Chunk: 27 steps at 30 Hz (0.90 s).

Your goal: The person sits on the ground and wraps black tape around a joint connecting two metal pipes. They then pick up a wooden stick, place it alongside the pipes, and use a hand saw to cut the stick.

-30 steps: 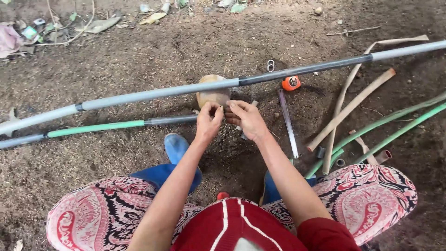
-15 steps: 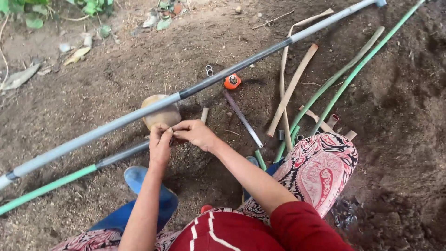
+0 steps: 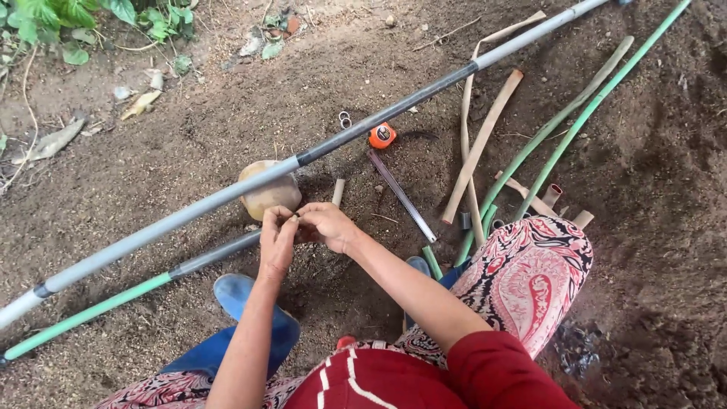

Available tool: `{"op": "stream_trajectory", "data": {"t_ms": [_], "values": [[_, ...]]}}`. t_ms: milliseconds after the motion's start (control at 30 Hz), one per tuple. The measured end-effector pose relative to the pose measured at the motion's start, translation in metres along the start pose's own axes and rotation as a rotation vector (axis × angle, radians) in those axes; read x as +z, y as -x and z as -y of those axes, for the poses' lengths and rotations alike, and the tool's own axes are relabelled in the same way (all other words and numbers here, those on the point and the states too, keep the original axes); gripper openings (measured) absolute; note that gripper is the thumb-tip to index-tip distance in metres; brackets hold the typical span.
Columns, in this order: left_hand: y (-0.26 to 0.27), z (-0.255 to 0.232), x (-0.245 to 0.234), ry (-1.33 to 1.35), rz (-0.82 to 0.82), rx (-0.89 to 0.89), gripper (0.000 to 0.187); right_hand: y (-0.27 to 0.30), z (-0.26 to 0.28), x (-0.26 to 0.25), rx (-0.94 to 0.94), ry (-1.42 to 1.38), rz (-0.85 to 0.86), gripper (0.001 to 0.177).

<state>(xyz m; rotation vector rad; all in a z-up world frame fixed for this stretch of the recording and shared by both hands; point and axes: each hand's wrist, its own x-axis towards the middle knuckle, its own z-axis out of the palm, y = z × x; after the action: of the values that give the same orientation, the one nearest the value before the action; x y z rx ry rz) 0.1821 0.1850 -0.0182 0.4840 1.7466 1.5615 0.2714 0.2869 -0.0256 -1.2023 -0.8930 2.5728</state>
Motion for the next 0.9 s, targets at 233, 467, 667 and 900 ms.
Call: {"op": "stream_trajectory", "data": {"t_ms": [233, 467, 667, 900], "values": [[-0.005, 0.007, -0.009, -0.032, -0.027, -0.045, 0.022, 0.012, 0.01, 0.0, 0.034, -0.013, 0.04, 0.015], [0.002, -0.015, -0.012, -0.369, -0.044, -0.02, 0.043, 0.033, 0.022, 0.005, -0.011, 0.041, 0.19, 0.023], [0.006, -0.021, -0.01, -0.418, -0.001, -0.025, 0.043, 0.023, 0.013, 0.004, -0.088, 0.176, 0.126, 0.025], [0.004, -0.014, -0.011, -0.434, 0.003, -0.014, 0.041, 0.013, 0.006, 0.004, -0.063, 0.173, 0.04, 0.013]]}}
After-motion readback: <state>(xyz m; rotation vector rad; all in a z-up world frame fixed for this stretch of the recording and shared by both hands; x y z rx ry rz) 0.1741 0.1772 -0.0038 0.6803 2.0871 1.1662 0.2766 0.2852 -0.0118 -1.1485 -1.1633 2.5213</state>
